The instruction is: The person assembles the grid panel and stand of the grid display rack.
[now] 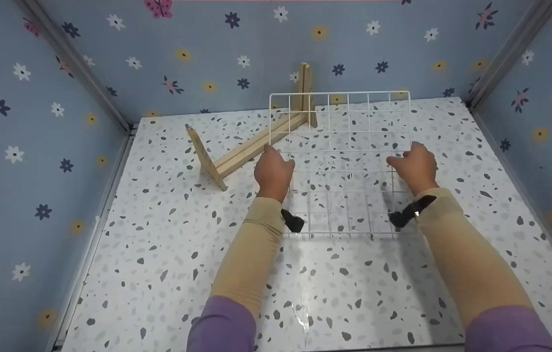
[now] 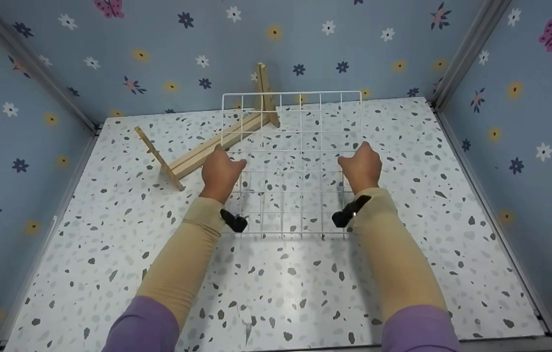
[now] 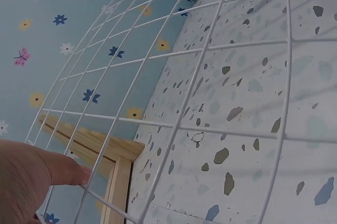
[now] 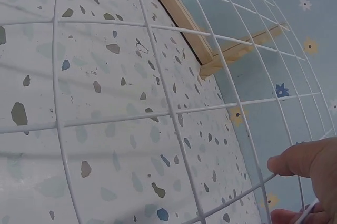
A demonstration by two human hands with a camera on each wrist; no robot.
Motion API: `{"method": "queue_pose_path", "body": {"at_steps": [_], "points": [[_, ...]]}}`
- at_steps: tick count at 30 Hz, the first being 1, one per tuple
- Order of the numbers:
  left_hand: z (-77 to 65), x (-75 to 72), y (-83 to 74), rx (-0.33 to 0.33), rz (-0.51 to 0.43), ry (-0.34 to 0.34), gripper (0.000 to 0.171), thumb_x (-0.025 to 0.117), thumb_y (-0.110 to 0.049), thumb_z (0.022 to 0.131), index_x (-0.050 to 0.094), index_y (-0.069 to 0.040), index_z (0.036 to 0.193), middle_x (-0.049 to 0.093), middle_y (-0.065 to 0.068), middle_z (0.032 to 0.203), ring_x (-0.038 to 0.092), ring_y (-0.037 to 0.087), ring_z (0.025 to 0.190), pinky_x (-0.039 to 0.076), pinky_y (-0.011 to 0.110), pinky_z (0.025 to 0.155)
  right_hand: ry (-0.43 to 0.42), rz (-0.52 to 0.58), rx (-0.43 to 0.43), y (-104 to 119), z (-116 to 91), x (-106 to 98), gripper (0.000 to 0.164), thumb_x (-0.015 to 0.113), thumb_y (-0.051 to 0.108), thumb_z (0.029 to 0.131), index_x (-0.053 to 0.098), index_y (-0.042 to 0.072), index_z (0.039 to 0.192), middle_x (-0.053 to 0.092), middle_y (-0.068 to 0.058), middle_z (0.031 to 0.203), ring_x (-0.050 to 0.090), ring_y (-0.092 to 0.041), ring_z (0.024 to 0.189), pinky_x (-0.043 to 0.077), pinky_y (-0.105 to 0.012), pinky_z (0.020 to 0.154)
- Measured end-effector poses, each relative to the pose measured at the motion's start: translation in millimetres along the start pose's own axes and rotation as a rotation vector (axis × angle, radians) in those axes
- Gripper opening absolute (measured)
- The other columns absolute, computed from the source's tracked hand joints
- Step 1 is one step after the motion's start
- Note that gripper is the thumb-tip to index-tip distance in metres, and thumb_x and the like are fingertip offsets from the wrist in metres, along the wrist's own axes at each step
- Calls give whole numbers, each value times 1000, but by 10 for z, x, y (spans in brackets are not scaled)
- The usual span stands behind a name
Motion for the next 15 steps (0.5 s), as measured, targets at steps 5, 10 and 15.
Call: {"method": "queue_pose_path", "body": {"at_steps": [5,10,15], "points": [[-19,-11,-43,-3,-15,-33,82,69,-34,97,28,8,155,72,14,116,71,24,82,55,41,74,-18,26,26,24,23,-16,84,68,32,94,26,-9,155,51,-30,144,47,-46,134,37,-54,112],[-27,-29,-77,4,-22,-52,84,70,-37,96,28,4,157,67,15,128,71,27,91,55,45,82,-38,43,32,43,31,-33,85,67,32,95,23,-6,157,49,-28,147,46,-43,136,36,-53,113],[-21,-53,-98,0,-69,-65,85,69,-38,96,26,1,158,62,14,137,70,29,99,53,50,89,-68,75,20,70,21,-46,85,67,33,96,21,-3,158,47,-25,149,46,-42,137,36,-52,113]]}}
Point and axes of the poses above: each hand's wrist, its own z-axis towards the middle knuckle, its own x-axis out of the palm, y = z × x, the point moved 3 cm from there along z, towards the middle knuckle
